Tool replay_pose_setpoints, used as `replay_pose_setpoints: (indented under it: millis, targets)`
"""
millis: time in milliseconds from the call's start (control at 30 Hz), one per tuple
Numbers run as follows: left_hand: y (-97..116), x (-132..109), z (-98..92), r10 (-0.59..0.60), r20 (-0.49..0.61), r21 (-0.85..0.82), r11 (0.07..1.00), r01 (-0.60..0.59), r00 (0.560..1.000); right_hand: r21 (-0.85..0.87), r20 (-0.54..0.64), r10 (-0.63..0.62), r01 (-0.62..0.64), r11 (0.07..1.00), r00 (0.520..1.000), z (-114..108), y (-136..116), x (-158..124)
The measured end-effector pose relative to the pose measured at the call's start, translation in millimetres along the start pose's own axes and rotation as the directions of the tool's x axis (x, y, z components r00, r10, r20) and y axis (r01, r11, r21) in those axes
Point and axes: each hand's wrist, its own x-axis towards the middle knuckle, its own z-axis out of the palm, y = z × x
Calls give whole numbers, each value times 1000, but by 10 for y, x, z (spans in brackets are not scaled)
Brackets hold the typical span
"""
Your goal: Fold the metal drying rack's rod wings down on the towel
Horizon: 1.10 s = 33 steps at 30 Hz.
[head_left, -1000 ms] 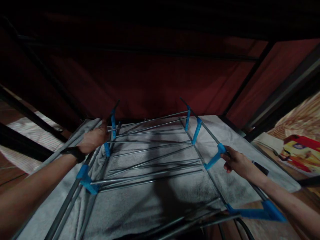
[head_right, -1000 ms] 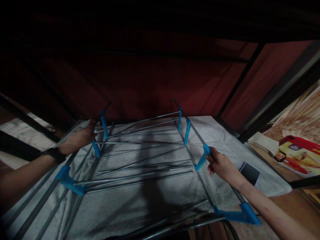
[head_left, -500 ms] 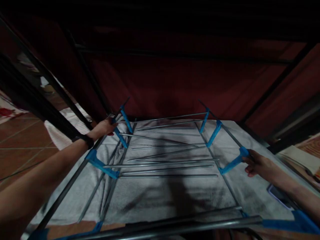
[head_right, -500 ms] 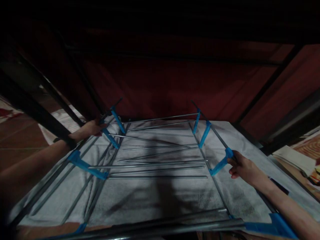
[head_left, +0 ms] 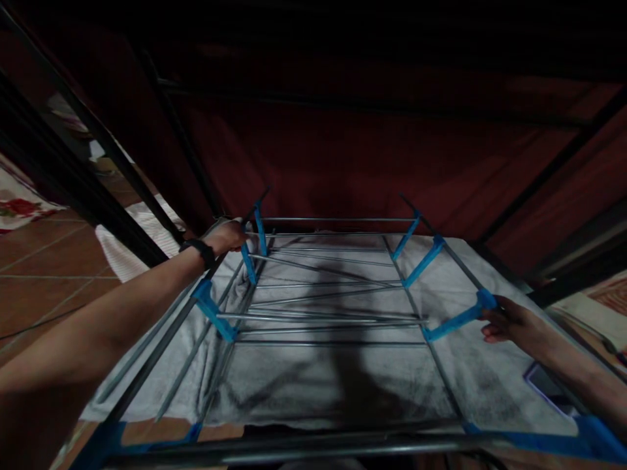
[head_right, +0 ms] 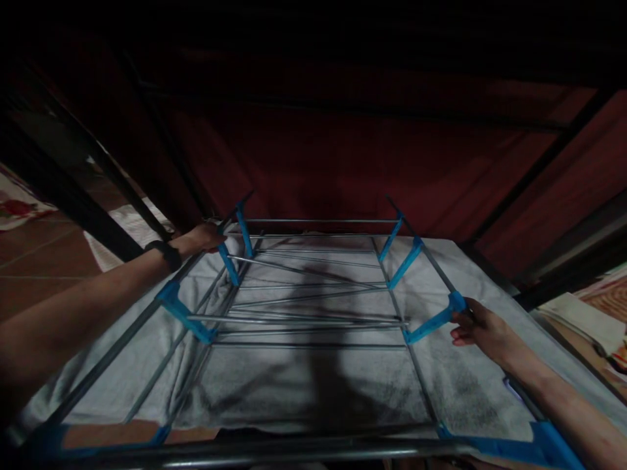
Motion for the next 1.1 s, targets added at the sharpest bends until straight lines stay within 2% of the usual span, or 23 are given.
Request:
replay_pose_setpoints:
  millis: [100, 200, 433, 667, 933, 1033, 1100]
  targets:
    - [-92, -28, 56, -62, 14, 7, 998, 62, 998, -16, -4, -14, 14, 1000, 1000, -36, 83, 21]
    - [-149, -33, 106, -93, 36, -17, 995, 93, 995, -69, -15, -25, 24, 997, 1000, 9, 61, -14]
    - [-203, -82, 223, -70, 94, -166, 982, 85, 993, -291, 84, -72, 93, 952, 994, 181, -53, -128]
    - [-229, -132, 175, -57, 122, -237, 968, 85, 991, -142, 54, -68, 75, 987, 996, 85, 56, -79]
    - [-215, -126, 318, -101, 62, -384, 916, 117, 993, -34, 43, -83, 84, 996, 996, 69, 29, -13]
    - [-240, -144, 333, -73, 52, -448, 889, 88, 996, -99, 4, -74, 74, 992, 997, 38, 19, 72]
    - [-259, -155, 333, -46, 63, -500, 863, 71, 997, -239, -15, -124, 117, 964, 992, 15, 46, 110]
